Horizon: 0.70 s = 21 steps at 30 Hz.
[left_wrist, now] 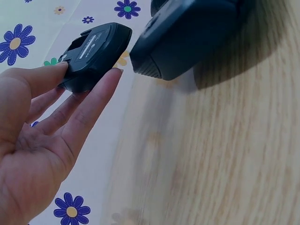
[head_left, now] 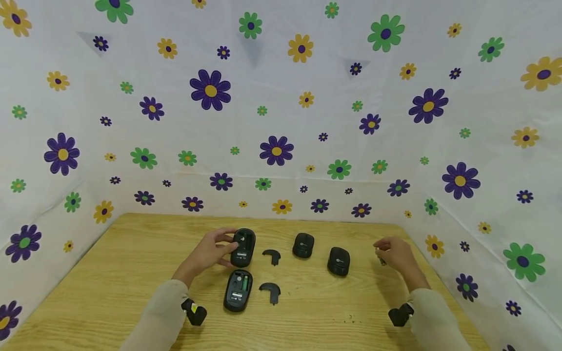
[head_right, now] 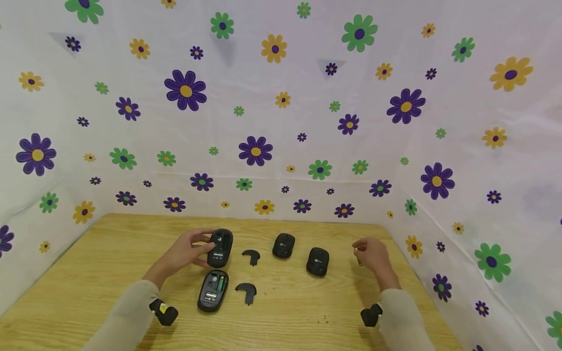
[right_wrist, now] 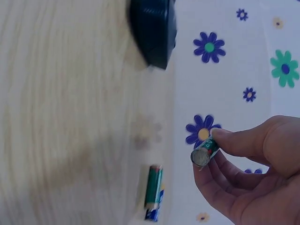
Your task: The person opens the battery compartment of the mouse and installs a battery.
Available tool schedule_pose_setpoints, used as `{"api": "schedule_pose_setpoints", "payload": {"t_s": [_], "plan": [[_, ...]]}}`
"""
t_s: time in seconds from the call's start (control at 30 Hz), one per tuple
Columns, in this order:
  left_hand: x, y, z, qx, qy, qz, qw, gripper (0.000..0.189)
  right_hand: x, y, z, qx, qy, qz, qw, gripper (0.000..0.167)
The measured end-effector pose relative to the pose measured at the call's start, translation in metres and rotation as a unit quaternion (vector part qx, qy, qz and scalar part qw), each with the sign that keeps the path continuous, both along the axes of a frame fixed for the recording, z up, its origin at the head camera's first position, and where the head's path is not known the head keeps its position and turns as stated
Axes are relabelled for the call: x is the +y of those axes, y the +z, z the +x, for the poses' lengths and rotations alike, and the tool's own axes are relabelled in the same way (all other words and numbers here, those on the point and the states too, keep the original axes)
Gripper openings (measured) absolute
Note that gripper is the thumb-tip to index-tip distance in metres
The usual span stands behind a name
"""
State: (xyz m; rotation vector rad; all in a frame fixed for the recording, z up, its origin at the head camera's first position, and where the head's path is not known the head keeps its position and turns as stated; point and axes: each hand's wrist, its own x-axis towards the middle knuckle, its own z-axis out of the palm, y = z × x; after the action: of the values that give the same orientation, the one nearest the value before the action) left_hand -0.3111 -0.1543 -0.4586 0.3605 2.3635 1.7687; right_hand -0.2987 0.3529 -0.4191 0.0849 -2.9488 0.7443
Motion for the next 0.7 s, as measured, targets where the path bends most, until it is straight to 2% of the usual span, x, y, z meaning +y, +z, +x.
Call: {"api": "schedule_pose_setpoints", "payload": {"t_s": [0.17,0.4,0.7], "plan": [[0.000,0.000,0.000,0.000,0.001,-0.002,1.0000,0.051,-0.024,0.008,0.002,0.019,0.022,-0.030,0.9991,0.020],[-0.002,-0.002,0.000,0.003,-0.003,0.004,1.0000,0.052,-0.061,0.025,0.004,0.021,0.061,-0.043,0.9970,0.019],[0.004,-0.001,0.001,-0.008,0.001,0.010,0.9999,0.053,-0.108,0.029,0.000,0.025,0.107,-0.060,0.9922,0.017]]}}
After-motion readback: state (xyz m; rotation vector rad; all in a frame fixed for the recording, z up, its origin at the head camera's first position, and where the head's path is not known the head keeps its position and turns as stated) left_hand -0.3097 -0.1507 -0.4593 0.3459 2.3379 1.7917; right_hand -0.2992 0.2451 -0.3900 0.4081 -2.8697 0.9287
